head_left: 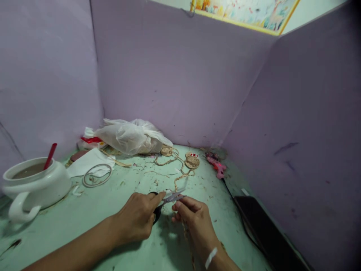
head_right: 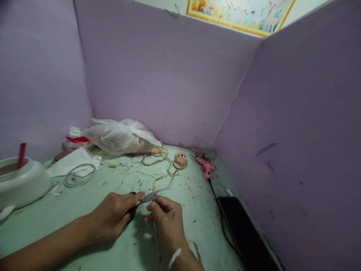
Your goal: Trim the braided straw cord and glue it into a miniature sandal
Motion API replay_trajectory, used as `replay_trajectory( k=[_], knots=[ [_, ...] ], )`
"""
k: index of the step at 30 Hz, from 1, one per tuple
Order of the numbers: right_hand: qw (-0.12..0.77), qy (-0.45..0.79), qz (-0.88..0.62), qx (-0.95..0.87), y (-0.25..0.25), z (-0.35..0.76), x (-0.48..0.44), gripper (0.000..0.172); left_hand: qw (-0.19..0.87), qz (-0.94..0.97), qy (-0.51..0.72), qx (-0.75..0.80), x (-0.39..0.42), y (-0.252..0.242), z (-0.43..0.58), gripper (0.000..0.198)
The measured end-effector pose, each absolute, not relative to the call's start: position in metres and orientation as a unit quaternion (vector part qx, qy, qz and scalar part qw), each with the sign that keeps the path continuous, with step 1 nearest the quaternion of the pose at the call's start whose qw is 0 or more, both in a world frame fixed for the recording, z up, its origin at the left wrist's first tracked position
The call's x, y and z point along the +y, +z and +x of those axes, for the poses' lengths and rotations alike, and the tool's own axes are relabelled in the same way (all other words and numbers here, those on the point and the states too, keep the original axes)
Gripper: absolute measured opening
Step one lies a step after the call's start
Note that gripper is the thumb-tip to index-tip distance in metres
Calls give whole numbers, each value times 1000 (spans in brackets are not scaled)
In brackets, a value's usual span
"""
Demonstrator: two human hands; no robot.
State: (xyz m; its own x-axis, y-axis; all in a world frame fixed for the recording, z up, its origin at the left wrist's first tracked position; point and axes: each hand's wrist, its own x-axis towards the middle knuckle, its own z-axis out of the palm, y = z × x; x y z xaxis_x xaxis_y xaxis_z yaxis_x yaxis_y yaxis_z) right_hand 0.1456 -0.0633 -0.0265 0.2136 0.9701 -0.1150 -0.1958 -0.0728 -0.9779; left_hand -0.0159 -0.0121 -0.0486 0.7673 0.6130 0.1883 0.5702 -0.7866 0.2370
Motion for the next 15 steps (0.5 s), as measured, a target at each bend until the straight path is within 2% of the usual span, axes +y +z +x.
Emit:
replay_trajectory(
  k=[4, 10, 12, 15],
  knots=[
    [584, 515, -519, -352, -26, 145, -63, 15, 138, 930, 158, 301, -13, -45, -15, 55],
    [595, 513, -507, -354, -27, 147, -61, 14, 174, 920, 162, 312, -15, -36, -13, 27],
    [597, 521, -506, -340, -27, 147, -62, 12, 145, 920, 155, 330, -17, -32, -13, 29],
    [594, 522, -510, -339, -26, 146, -63, 12, 87, 922, 139, 350, -20, -30, -13, 46]
  ],
)
